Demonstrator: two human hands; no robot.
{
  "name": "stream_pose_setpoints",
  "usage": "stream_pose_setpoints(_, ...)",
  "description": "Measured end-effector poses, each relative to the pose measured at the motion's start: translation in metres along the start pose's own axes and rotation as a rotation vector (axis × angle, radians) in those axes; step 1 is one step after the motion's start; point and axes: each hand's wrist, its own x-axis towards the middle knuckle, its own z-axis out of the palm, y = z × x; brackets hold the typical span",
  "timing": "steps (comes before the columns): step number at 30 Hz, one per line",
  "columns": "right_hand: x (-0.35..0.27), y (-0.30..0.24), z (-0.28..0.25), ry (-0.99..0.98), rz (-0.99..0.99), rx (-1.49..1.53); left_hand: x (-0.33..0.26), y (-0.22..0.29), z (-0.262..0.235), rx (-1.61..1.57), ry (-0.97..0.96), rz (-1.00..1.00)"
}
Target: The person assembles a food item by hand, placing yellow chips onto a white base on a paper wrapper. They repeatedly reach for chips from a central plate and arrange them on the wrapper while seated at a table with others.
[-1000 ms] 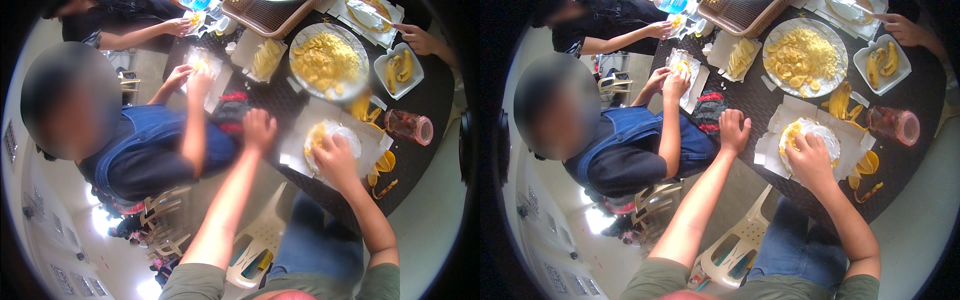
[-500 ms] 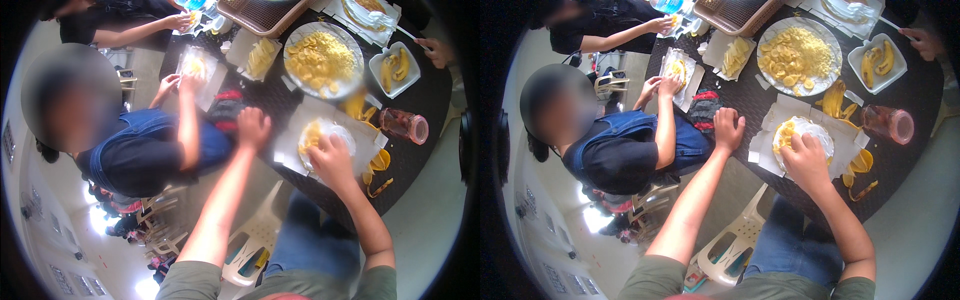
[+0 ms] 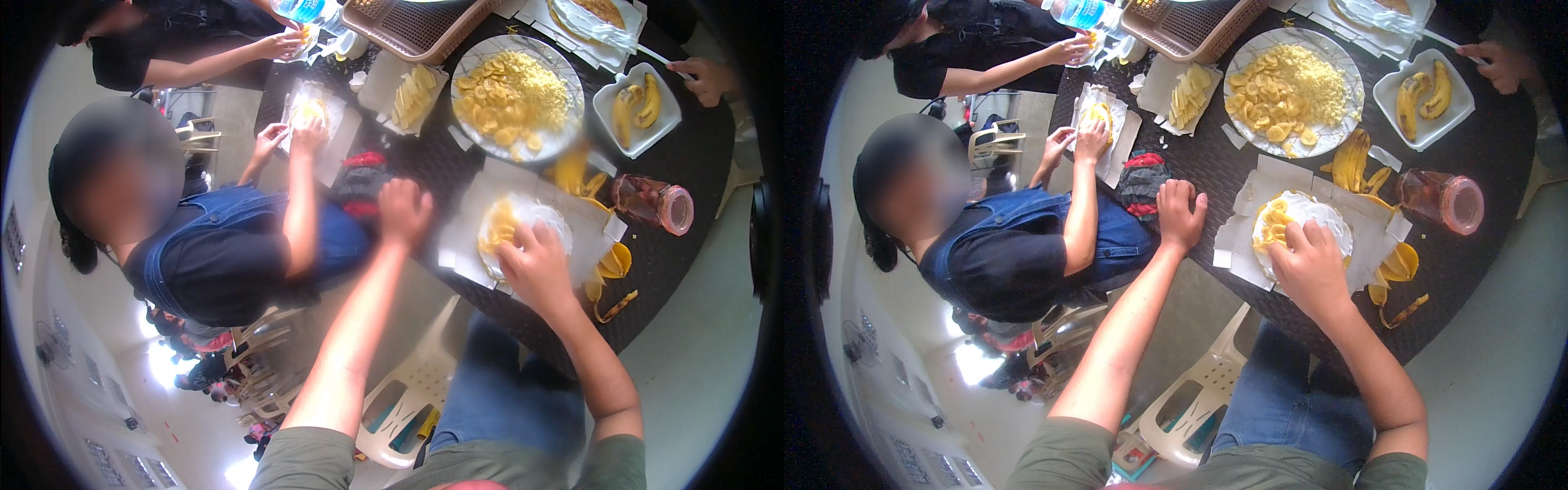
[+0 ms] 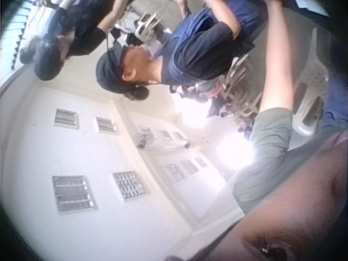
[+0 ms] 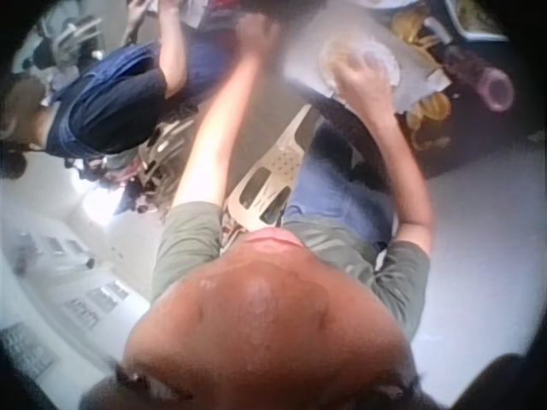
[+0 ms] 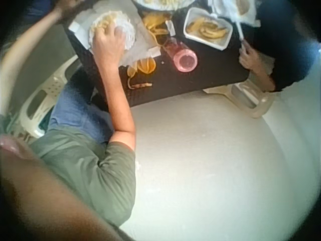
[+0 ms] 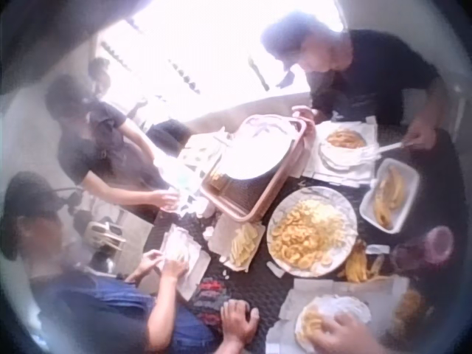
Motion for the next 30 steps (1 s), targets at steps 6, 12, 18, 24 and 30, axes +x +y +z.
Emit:
stream_pose_setpoints(6,0.013,-0.010,0.001,0.052,0.028,0.063,-0.001,-0.001,0.000,0.016,-0.019,-0.004)
stream_pose_setpoints(12,0.020,-0.009,0.000,0.060,0.016,0.044,-0.002,0.001,0.002,0.003,-0.010,-0.004)
stream_pose_setpoints(18,0.017,-0.014,-0.009,0.000,0.022,0.084,0.002,0.003,-0.002,-0.020,-0.001,-0.002)
stream_pose_setpoints(24,0.018,-0.025,-0.024,0.009,-0.016,0.145,-0.005,-0.011,-0.002,-0.016,0.018,-0.014)
stream_pose_setpoints(30,0.040,-0.032,-0.032,-0.015,0.100,0.140,-0.002,-0.011,-0.004,-0.004,-0.050,-0.029)
